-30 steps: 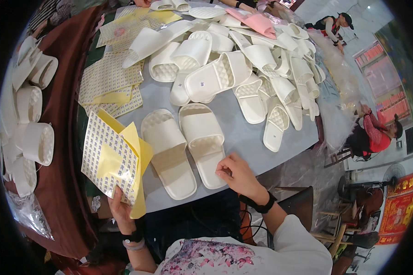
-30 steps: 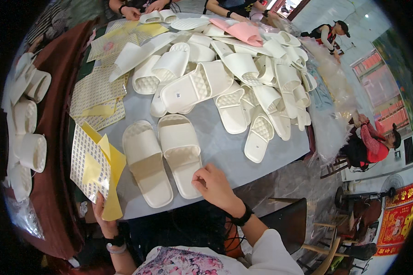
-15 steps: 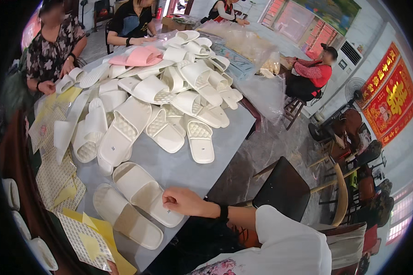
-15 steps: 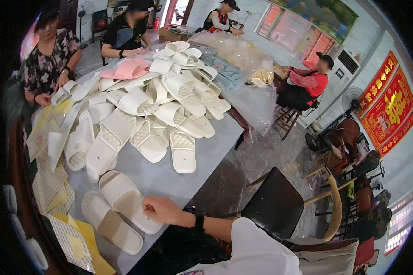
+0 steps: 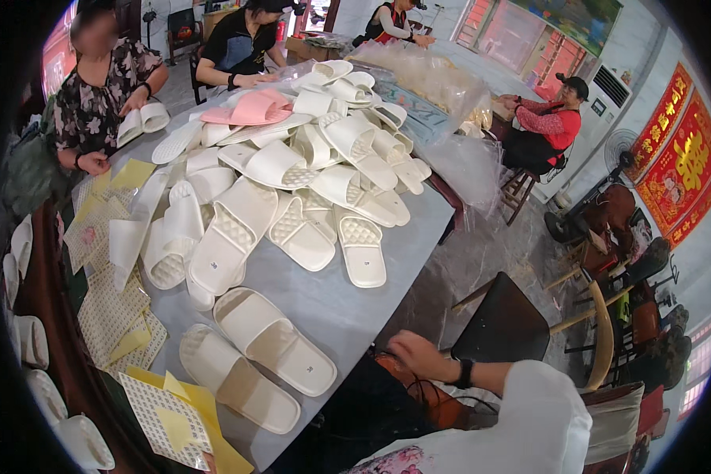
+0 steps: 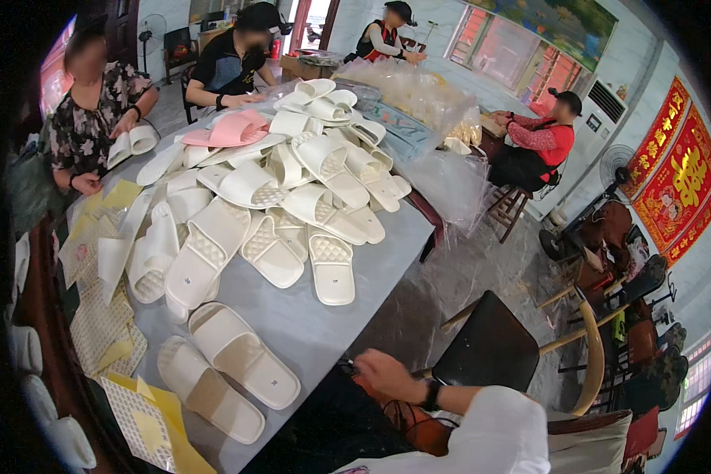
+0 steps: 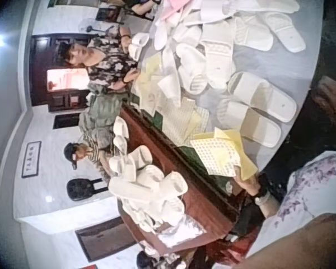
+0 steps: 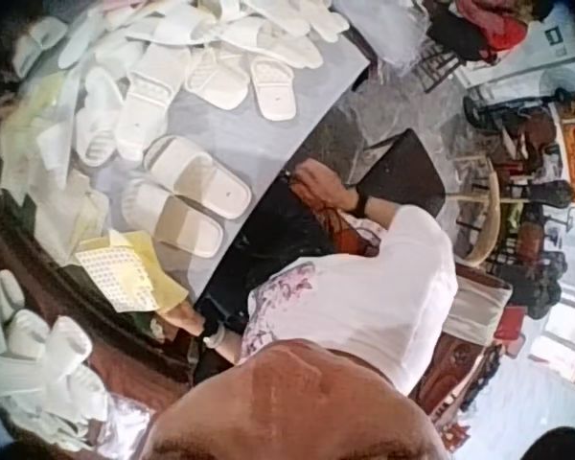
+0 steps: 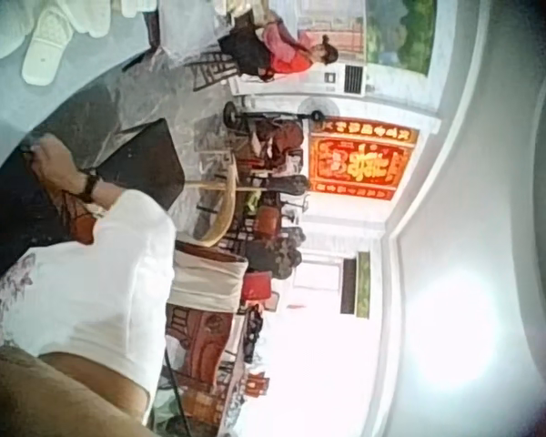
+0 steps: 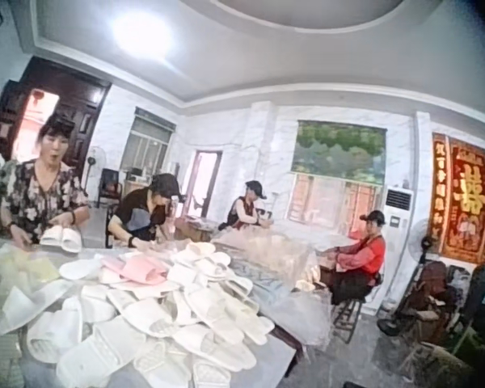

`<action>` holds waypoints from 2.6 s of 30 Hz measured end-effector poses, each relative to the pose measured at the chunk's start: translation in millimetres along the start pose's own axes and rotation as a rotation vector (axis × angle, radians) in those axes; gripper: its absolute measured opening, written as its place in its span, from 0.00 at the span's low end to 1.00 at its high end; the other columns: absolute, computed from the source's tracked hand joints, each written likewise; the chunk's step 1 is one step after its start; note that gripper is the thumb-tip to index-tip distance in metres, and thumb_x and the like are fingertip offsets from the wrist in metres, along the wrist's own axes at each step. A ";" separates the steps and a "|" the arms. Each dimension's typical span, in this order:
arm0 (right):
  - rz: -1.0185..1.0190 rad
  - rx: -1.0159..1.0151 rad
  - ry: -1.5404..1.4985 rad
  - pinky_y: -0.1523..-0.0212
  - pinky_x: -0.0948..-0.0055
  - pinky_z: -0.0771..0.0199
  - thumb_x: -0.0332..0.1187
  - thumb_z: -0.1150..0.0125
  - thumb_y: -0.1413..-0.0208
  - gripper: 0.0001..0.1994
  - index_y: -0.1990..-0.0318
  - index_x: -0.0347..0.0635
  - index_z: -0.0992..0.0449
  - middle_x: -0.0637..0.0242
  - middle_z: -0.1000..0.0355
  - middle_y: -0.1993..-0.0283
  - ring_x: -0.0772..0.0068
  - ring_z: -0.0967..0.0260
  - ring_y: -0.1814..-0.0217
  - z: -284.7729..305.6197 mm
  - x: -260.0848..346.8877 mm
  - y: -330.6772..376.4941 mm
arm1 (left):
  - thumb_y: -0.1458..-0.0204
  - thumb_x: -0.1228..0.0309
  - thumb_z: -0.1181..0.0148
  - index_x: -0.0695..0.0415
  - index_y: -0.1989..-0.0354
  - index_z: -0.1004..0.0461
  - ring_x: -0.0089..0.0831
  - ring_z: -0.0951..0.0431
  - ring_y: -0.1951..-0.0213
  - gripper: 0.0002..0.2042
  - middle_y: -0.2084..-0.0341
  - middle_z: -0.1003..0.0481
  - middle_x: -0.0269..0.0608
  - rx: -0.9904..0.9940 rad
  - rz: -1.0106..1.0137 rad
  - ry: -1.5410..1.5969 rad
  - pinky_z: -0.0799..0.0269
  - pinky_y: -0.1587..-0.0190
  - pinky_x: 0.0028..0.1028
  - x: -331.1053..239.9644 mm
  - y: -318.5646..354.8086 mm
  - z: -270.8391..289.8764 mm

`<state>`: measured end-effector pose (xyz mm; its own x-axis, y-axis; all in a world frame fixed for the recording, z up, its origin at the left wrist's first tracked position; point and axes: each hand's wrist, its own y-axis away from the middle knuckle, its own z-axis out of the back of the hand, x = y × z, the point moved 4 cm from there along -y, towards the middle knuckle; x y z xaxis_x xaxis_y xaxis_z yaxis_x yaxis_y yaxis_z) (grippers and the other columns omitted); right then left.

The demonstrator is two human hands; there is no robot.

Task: The recorder is applying small circular size stickers from a yellow sheet onto the insoles of white slippers in a manufacturing setting.

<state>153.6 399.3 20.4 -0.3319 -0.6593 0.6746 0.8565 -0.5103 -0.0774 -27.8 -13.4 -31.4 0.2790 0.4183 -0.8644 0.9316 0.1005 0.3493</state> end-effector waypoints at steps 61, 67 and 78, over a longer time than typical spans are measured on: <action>-1.027 0.501 -0.122 0.69 0.58 0.34 0.34 0.51 0.56 0.09 0.74 0.38 0.29 0.53 0.31 0.70 0.59 0.30 0.67 -97.6 -195.6 144.2 | 0.51 0.77 0.51 0.63 0.46 0.45 0.34 0.33 0.53 0.22 0.52 0.36 0.47 0.167 0.061 0.253 0.35 0.52 0.34 -16.0 4.0 -37.6; -1.032 0.501 -0.116 0.69 0.57 0.33 0.34 0.51 0.56 0.09 0.74 0.38 0.29 0.53 0.31 0.69 0.59 0.30 0.66 -91.0 -197.3 149.4 | 0.52 0.80 0.53 0.63 0.44 0.47 0.37 0.33 0.52 0.24 0.51 0.36 0.48 0.162 0.010 0.318 0.35 0.50 0.36 -3.5 -6.5 -28.6; -1.020 0.594 -0.042 0.68 0.57 0.33 0.34 0.52 0.56 0.09 0.74 0.39 0.28 0.53 0.30 0.68 0.60 0.29 0.65 -73.9 -200.6 186.7 | 0.51 0.77 0.51 0.64 0.46 0.45 0.34 0.31 0.54 0.22 0.53 0.34 0.46 0.215 0.031 0.320 0.35 0.52 0.32 -17.9 4.3 -43.9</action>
<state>350.9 395.5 -183.6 -0.9654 -0.0707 0.2510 0.2557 -0.4462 0.8576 -39.0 19.1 1.4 0.2530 0.6821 -0.6861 0.9609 -0.0943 0.2605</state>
